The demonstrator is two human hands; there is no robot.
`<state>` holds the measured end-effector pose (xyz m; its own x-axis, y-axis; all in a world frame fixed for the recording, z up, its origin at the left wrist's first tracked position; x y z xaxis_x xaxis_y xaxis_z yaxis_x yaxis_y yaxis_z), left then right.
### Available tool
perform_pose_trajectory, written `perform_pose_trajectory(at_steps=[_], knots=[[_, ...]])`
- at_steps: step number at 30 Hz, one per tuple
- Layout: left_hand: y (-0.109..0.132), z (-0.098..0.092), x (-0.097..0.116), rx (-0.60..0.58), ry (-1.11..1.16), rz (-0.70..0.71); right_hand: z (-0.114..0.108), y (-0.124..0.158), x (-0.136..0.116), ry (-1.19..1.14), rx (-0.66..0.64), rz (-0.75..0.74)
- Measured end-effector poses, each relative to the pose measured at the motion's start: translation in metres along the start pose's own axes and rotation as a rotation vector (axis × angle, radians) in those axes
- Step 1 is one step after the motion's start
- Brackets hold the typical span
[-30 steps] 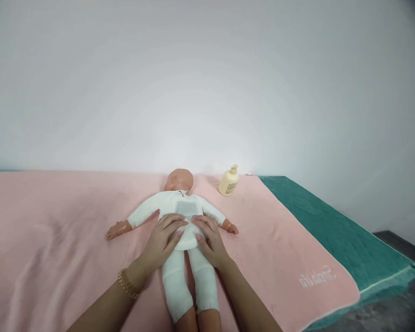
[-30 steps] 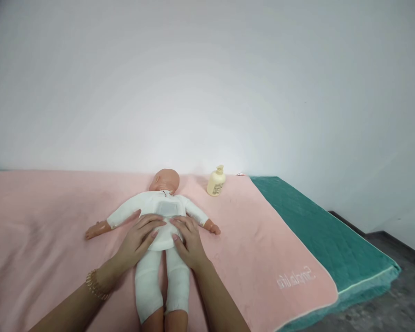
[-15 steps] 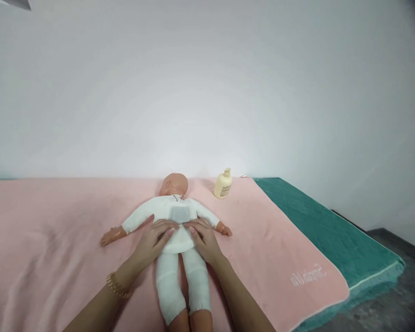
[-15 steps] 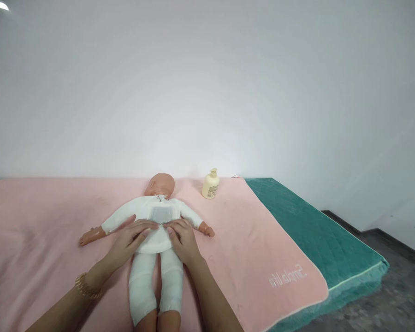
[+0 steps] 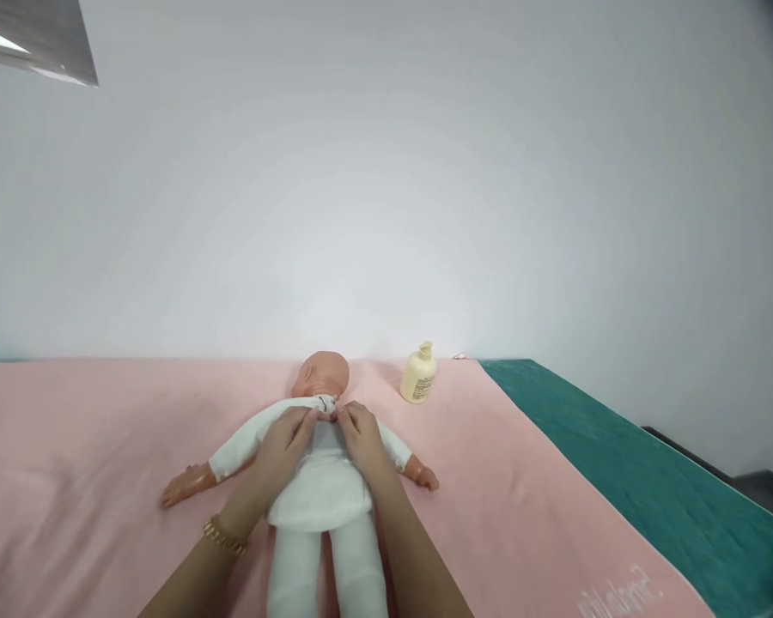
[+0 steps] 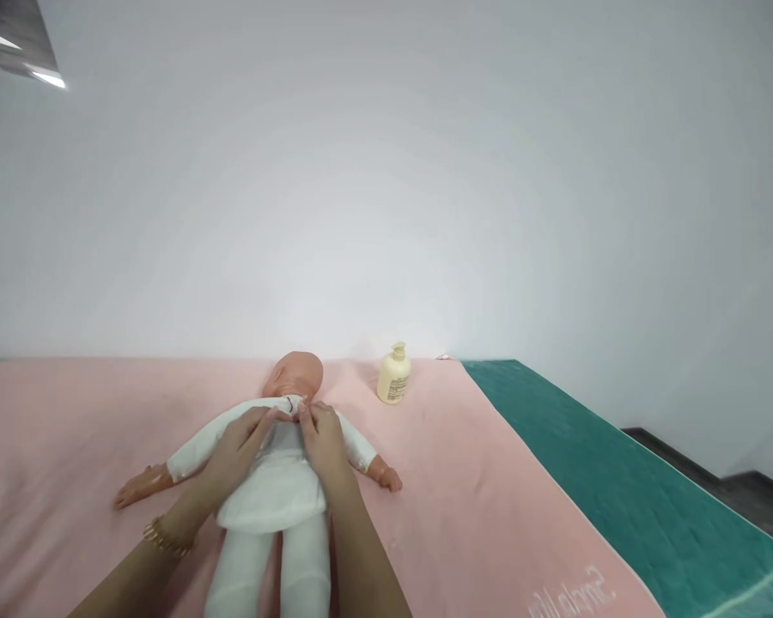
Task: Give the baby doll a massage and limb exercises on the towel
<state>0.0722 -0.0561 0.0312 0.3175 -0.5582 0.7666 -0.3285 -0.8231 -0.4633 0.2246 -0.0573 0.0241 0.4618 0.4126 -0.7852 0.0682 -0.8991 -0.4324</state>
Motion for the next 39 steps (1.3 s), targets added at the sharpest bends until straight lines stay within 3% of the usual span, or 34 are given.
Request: perform_pose_trajectory(at_steps=[4, 9, 14, 20, 29, 39], knots=[[0.002, 0.008, -0.005, -0.133, -0.086, 0.113, 0.002, 0.007, 0.004, 0.048, -0.018, -0.015], [0.002, 0.014, -0.004, -0.214, -0.149, 0.135, 0.003, 0.008, 0.005, 0.059, -0.059, 0.026], [0.003, 0.016, -0.005, -0.181, -0.176, 0.139, 0.003, 0.008, 0.01, -0.019, -0.05, 0.021], [0.005, 0.011, -0.01, -0.028, -0.285, 0.195, -0.002, 0.011, 0.011, -0.101, 0.035, -0.028], [0.005, 0.015, -0.013, -0.16, -0.379, 0.127, 0.003, 0.008, 0.013, -0.014, -0.06, -0.024], [0.004, 0.016, -0.012, -0.151, -0.385, 0.162, 0.002, 0.01, 0.008, 0.009, -0.052, -0.052]])
Point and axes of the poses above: each hand's wrist, its own y-axis away from the middle knuckle, its own z-axis out of the palm, x = y × z, the point moved 5 cm from there along -y, towards the middle knuckle, and after that the axes turned 5 degrees about -x, right-handed, at the moved point
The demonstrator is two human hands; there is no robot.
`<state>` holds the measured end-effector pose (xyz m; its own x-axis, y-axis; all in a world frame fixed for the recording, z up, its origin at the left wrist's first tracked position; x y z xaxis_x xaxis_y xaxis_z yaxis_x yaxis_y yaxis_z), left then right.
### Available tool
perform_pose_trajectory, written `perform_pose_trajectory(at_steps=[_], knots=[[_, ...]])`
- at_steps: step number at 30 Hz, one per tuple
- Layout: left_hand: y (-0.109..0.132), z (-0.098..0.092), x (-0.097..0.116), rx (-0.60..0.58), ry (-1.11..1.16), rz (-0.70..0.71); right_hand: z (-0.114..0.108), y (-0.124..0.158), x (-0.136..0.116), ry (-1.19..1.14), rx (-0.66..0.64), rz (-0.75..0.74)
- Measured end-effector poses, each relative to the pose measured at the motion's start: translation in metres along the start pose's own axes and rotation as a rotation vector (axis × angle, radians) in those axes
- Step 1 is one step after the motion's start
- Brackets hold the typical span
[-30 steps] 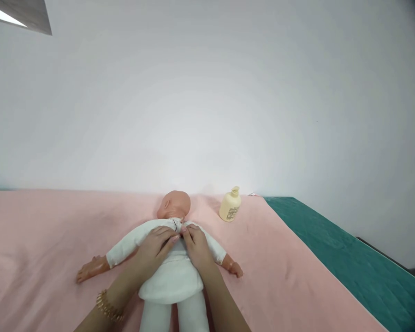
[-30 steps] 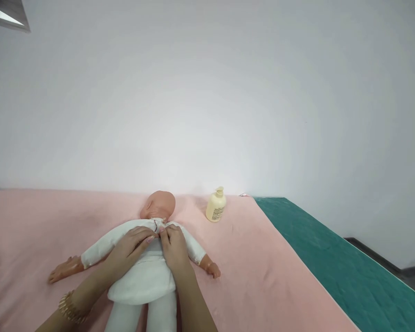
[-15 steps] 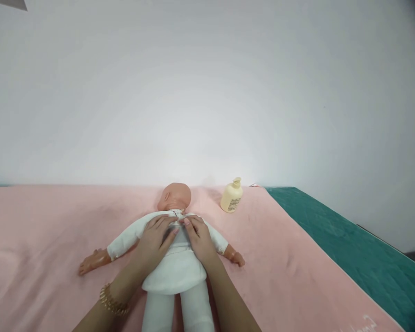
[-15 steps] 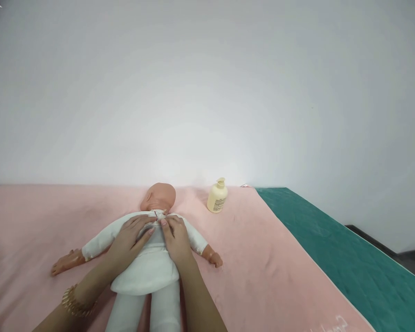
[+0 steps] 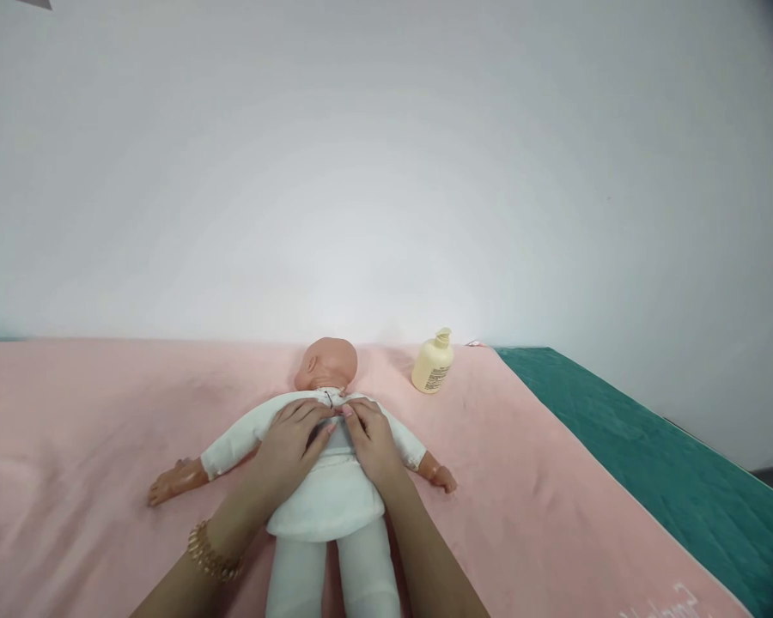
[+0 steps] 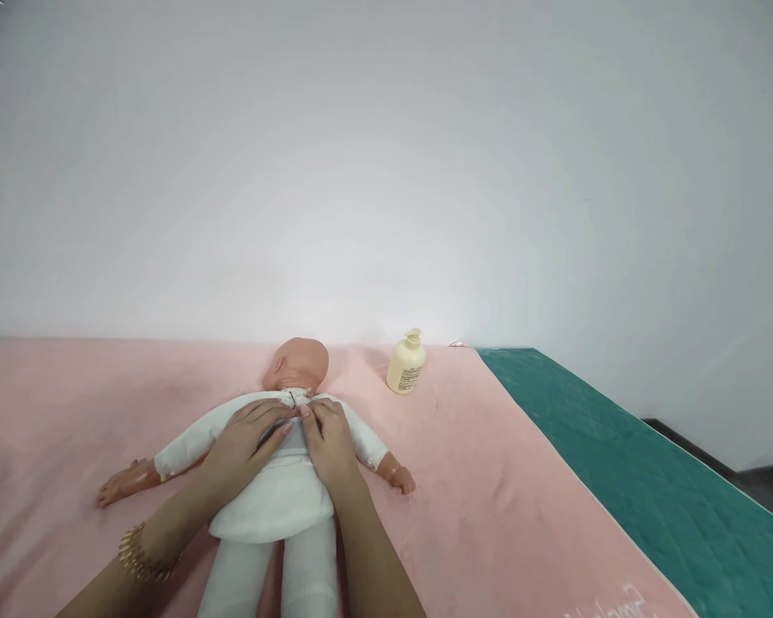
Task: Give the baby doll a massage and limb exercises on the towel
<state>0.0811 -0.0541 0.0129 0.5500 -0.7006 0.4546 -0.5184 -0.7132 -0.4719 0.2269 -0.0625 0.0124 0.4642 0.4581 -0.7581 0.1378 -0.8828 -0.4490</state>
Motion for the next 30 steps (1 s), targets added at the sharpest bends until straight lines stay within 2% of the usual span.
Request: perform_pose_trajectory(at_steps=[7, 17, 23, 30], knots=[[0.0023, -0.0013, -0.0014, 0.087, -0.009, 0.018, -0.0001, 0.0009, -0.0027, -0.005, -0.005, -0.015], [0.0017, 0.002, -0.0038, 0.029, -0.028, 0.001, 0.0036, -0.0021, -0.0028, 0.074, -0.087, 0.064], [0.004, 0.0035, -0.0074, 0.087, -0.049, -0.026, -0.0001, 0.0, -0.0037, 0.019, -0.032, 0.037], [0.0032, 0.004, -0.0064, 0.071, -0.036, -0.026, 0.0028, 0.0016, -0.0075, 0.028, -0.129, 0.079]])
Point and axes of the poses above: each hand's wrist, its own y-axis away from the middle knuckle, its own z-axis out of the palm, x = y × z, the point moved 5 cm from there along -y, towards the middle knuckle, and after that the axes turned 5 degrees about -x, right-handed, at the moved point
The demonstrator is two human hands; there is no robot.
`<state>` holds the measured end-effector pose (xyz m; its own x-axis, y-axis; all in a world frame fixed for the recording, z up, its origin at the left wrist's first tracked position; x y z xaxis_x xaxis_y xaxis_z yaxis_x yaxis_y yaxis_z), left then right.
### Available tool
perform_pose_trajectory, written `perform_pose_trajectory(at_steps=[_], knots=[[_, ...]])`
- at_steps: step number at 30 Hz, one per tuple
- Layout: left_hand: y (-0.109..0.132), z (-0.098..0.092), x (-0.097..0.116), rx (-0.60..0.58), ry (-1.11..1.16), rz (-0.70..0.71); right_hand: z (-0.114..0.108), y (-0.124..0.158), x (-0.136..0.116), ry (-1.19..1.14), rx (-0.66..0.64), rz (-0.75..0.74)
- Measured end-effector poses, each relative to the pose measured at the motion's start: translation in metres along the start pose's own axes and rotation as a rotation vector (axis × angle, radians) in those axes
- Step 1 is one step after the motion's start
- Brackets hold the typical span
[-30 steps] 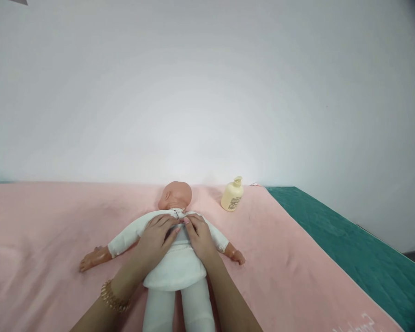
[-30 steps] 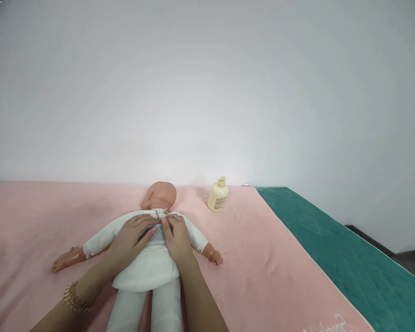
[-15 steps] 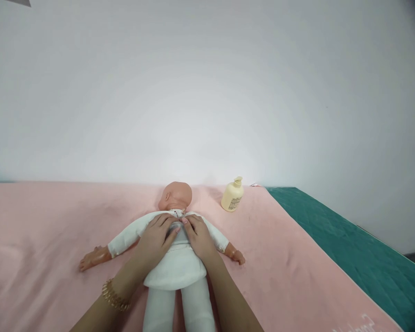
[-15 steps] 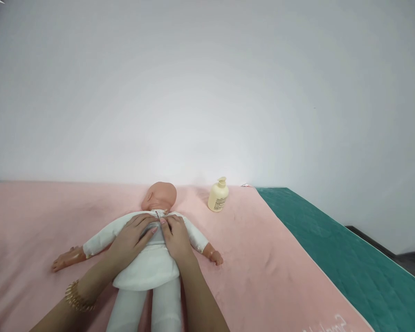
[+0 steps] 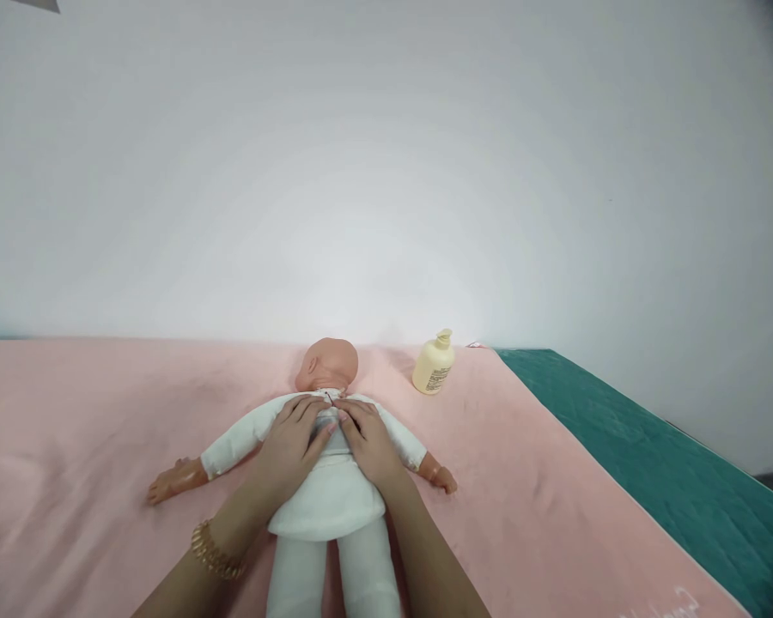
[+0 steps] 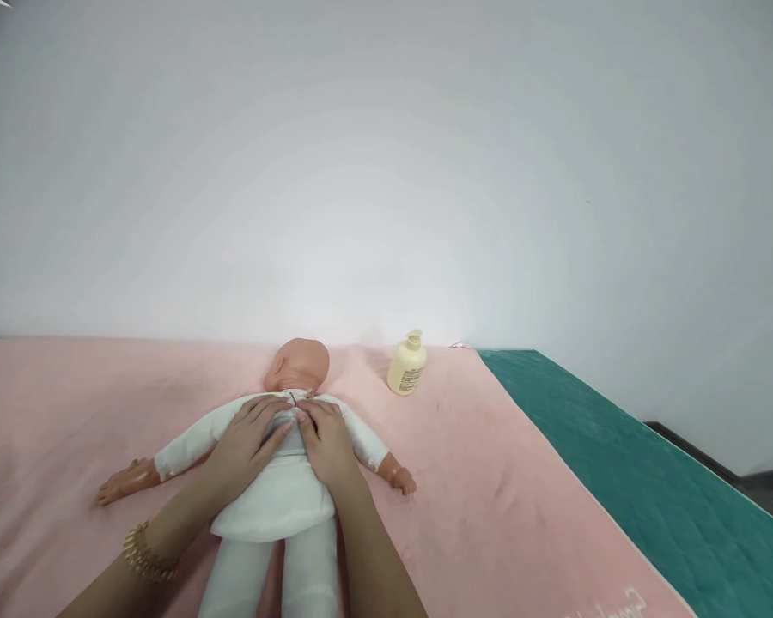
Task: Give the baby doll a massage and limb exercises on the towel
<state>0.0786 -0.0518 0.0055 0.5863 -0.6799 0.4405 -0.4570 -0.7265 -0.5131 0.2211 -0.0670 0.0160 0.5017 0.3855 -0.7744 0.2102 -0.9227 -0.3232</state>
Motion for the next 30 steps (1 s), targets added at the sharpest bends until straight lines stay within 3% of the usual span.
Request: perform_pose_trajectory(at_steps=[7, 11, 17, 19, 21, 25, 27, 30], knots=[[0.0, 0.002, -0.001, -0.012, 0.015, -0.024, -0.001, -0.002, -0.003, 0.004, -0.008, 0.036], [0.0, -0.001, 0.001, 0.039, 0.078, -0.066, 0.0, -0.001, 0.001, -0.019, 0.017, 0.025], [0.007, -0.031, 0.018, 0.135, 0.288, -0.195, -0.018, 0.008, -0.006, -0.092, 0.153, -0.003], [0.01, -0.042, 0.031, 0.046, 0.369, -0.214, -0.03, 0.015, -0.013, -0.107, 0.143, -0.018], [0.013, -0.05, 0.05, -0.144, 0.391, -0.163, -0.039, 0.023, -0.022, -0.141, 0.042, -0.019], [0.024, -0.06, 0.082, -0.569, 0.41, -0.085, -0.041, 0.039, -0.032, -0.227, -0.362, 0.049], [0.029, -0.065, 0.086, -0.675, 0.388, -0.079, -0.037, 0.046, -0.033, -0.221, -0.514, 0.1], [0.035, -0.071, 0.081, -0.723, 0.31, -0.12, -0.032, 0.05, -0.03, -0.196, -0.606, 0.158]])
Point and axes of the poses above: each hand's wrist, its own y-axis away from the middle knuckle, its own z-axis out of the palm, x = y × z, the point moved 5 cm from there along -y, towards the middle knuckle, and after that the axes turned 5 degrees about -x, right-handed, at the moved point
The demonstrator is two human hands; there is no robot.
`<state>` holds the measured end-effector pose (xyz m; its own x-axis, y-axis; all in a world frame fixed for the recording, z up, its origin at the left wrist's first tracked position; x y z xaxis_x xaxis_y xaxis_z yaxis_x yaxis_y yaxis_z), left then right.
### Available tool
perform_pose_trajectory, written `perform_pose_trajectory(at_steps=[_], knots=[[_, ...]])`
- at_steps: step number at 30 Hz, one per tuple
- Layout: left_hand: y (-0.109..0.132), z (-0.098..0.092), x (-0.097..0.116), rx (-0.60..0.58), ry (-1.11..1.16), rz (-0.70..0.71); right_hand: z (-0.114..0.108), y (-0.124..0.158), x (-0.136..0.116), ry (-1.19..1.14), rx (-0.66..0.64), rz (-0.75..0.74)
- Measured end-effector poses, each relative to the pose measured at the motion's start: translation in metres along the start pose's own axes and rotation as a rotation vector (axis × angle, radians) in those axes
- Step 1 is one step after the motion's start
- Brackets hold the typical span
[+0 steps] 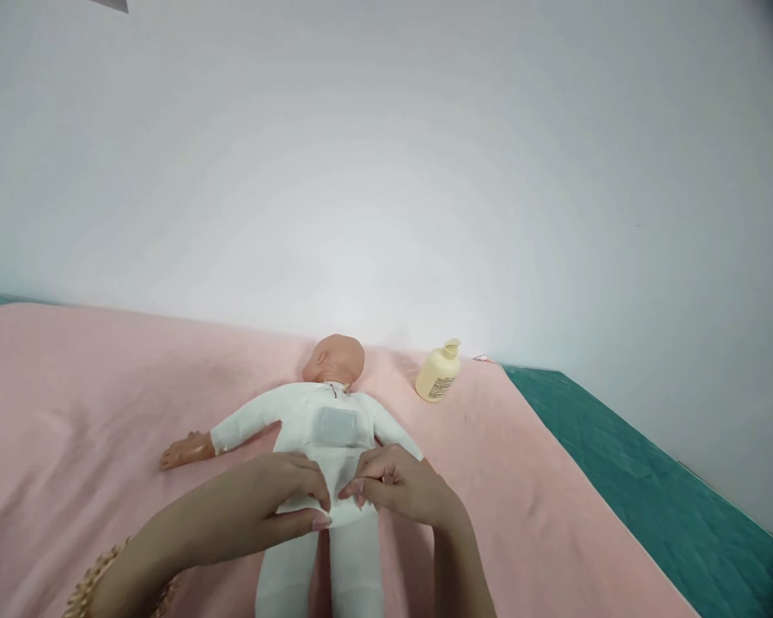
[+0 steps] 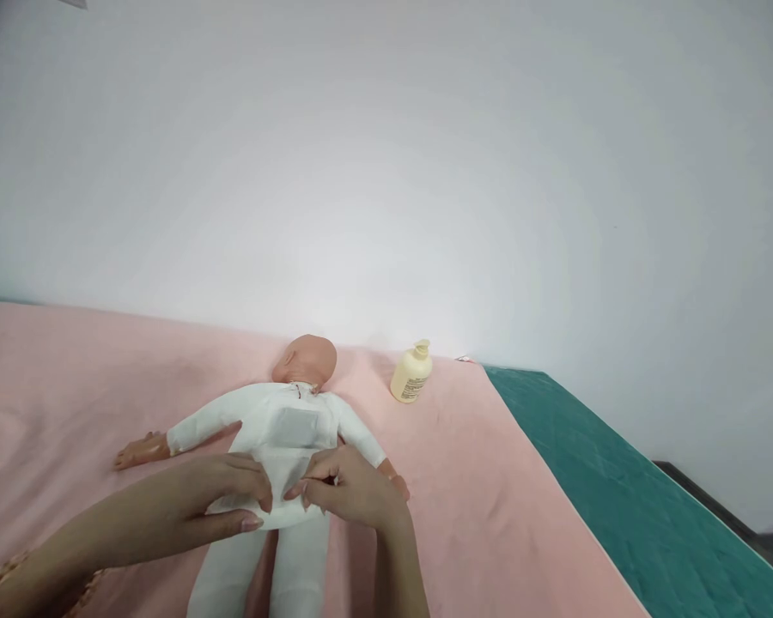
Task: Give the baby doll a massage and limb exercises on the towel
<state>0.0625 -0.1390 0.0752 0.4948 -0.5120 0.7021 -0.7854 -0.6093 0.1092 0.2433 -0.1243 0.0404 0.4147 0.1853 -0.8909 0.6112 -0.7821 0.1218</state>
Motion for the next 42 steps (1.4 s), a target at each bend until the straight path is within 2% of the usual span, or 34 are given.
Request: perform_pose_trajectory(at_steps=[5, 11, 14, 18, 20, 23, 26, 30, 35, 39, 42], knots=[[-0.001, 0.0, -0.008, -0.004, -0.043, -0.003, 0.004, -0.004, 0.003, 0.057, 0.014, 0.068], [-0.014, 0.006, -0.015, 0.076, -0.038, -0.006, 0.008, -0.007, 0.006, 0.049, 0.037, 0.129], [-0.015, 0.006, -0.016, 0.106, -0.013, 0.008, 0.008, -0.01, 0.008, 0.009, 0.019, 0.107], [-0.008, 0.0, -0.014, 0.064, -0.039, -0.022, 0.003, -0.009, 0.004, -0.022, 0.017, 0.019], [-0.004, -0.003, -0.013, 0.043, -0.055, -0.019, 0.0, -0.007, -0.001, -0.023, 0.063, -0.023], [-0.002, -0.007, -0.015, 0.083, -0.037, 0.015, -0.003, -0.006, -0.007, 0.022, 0.14, -0.046], [-0.005, -0.006, -0.019, 0.117, -0.015, 0.02, -0.002, -0.007, -0.009, 0.066, 0.16, -0.052], [-0.011, -0.002, -0.023, 0.087, 0.003, 0.011, 0.002, -0.011, -0.006, 0.085, 0.161, -0.039], [-0.016, 0.0, -0.024, 0.106, -0.007, -0.008, 0.008, -0.015, 0.001, 0.09, 0.132, 0.02], [-0.019, -0.001, -0.022, 0.142, -0.005, 0.006, 0.01, -0.017, 0.005, 0.106, 0.14, 0.054], [-0.019, -0.005, -0.024, 0.137, -0.015, 0.005, 0.009, -0.016, 0.002, 0.115, 0.146, 0.02]])
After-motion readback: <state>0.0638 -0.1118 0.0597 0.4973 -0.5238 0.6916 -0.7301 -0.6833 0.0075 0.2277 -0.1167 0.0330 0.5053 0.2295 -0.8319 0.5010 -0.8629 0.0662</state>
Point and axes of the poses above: each hand's wrist, its own y-axis away from the middle knuckle, its own z-axis out of the palm, x = y × z, the point moved 5 cm from there along -y, towards the middle knuckle, and after that the axes turned 5 degrees about -x, right-handed, at the moved point
